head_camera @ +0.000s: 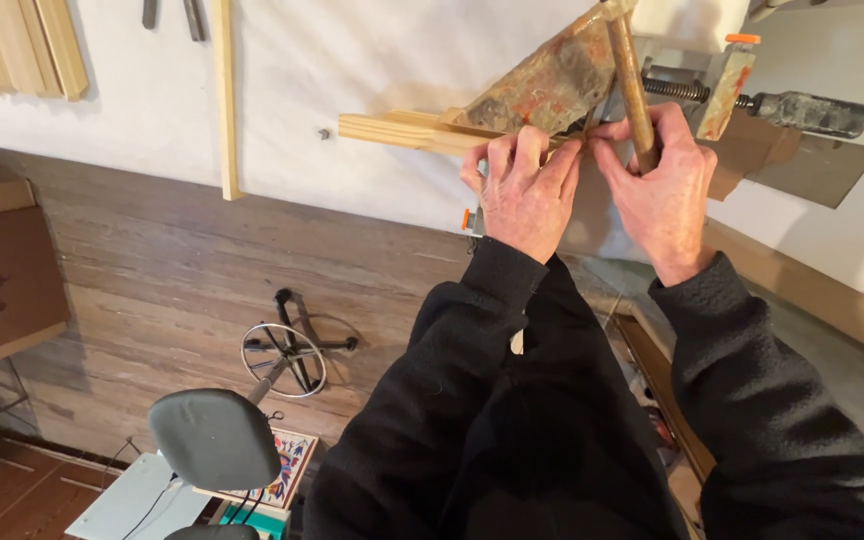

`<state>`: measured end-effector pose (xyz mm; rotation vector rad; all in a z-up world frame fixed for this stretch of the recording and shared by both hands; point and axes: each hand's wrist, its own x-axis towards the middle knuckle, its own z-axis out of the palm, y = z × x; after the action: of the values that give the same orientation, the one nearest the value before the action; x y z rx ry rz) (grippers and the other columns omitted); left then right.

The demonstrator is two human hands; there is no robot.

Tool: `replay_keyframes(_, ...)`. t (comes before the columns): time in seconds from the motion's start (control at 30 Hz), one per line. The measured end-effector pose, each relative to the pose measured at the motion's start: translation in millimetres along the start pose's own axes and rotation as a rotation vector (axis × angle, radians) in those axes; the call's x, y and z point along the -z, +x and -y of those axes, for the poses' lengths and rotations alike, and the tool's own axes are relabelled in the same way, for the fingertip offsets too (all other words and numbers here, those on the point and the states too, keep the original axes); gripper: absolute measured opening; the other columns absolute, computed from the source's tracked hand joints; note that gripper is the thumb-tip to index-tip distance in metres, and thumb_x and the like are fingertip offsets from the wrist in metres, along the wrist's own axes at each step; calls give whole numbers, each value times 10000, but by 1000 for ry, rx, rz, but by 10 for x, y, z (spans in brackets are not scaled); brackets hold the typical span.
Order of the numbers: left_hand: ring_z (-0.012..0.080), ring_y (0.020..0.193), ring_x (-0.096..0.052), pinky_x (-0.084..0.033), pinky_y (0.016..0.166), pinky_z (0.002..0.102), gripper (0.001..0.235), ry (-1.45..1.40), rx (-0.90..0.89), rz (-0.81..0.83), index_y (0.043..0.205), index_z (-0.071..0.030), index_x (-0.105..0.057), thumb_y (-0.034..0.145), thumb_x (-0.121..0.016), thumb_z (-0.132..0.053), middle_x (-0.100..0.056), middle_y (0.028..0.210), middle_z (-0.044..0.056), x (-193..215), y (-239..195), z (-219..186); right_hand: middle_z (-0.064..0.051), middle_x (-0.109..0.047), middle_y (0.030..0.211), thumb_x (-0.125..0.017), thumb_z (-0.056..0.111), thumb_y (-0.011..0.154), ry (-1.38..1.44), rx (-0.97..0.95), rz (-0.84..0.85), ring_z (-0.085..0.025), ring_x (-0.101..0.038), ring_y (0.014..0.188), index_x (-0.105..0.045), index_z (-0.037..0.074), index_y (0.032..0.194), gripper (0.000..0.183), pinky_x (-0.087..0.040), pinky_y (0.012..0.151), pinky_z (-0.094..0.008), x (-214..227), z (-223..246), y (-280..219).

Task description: The person clamps wooden picture-frame moulding pieces in a corner vise, taps them with a mallet, applies wood glue to the joints, and fits the mitred corners together to assemble frames. They handle the moulding strips one at a time, tightening the vise screw and checking the corner fit.

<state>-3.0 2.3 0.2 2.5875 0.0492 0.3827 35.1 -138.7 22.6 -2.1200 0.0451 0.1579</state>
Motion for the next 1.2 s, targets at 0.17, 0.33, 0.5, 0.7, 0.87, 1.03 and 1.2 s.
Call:
replay_keyframes(0.17, 222, 1144, -502, -329, 1096, 522, 182, -4, -2, -2, 1046, -197, -746, 875, -809, -216, -507, 1116, -23, -6, -6, 1, -10, -762, 945, -830, 49, 984, -8, -3, 6, -35, -518, 607, -593, 0, 1047, 250, -449, 561, -233, 2, -7, 2)
replay_keyframes(0.33, 242, 1152, -490, -317, 1094, 544, 204, -7, 4, 24, 1036, -200, -745, 841, -802, -209, -504, 1121, -1, 13, 13, -42, -5, -764, 933, -819, 78, 1000, -30, 4, 2, -46, -522, 607, -612, -3, 1072, 234, -445, 559, -234, 21, 6, -24)
replay_keyframes(0.5, 250, 1161, -482, -307, 1096, 554, 200, -5, 27, 30, 996, -213, -742, 808, -807, -193, -511, 1117, 0, -19, 46, -76, -57, -686, 884, -736, 142, 1073, -150, -36, -1, -104, -557, 691, -662, 29, 1267, 237, -475, 644, -278, 452, 200, -536)
replay_keyframes(0.7, 259, 1172, -473, -299, 1103, 556, 180, -11, 34, 12, 967, -203, -742, 803, -814, -181, -503, 1140, 8, -52, 25, -60, -177, -660, 1002, -631, 132, 1089, -263, -102, 59, -234, -658, 828, -561, 38, 1463, 392, -551, 800, -368, 654, 169, -1291)
replay_keyframes(0.87, 254, 1165, -472, -295, 1107, 561, 206, -33, 26, 23, 982, -184, -757, 783, -811, -181, -496, 1123, 3, -57, -2, -67, -253, -660, 1256, -599, 91, 1065, -291, -28, 127, -393, -685, 1074, -464, 18, 1544, 503, -550, 895, -429, 536, 173, -1422)
replay_keyframes(1.03, 247, 1168, -473, -300, 1107, 555, 181, -10, 38, -8, 966, -182, -755, 794, -812, -172, -506, 1139, -2, -95, 3, -56, -240, -666, 1200, -586, 88, 1046, -288, -164, 145, -390, -687, 972, -455, 54, 1552, 524, -547, 827, -426, 482, 355, -1359)
replay_keyframes(1.2, 252, 1163, -474, -302, 1099, 561, 171, -19, 44, -4, 942, -171, -750, 782, -811, -171, -505, 1137, 5, -123, -4, -63, -247, -658, 1215, -593, 87, 1059, -286, -120, 131, -395, -690, 1000, -449, 57, 1559, 521, -550, 831, -425, 480, 278, -1397)
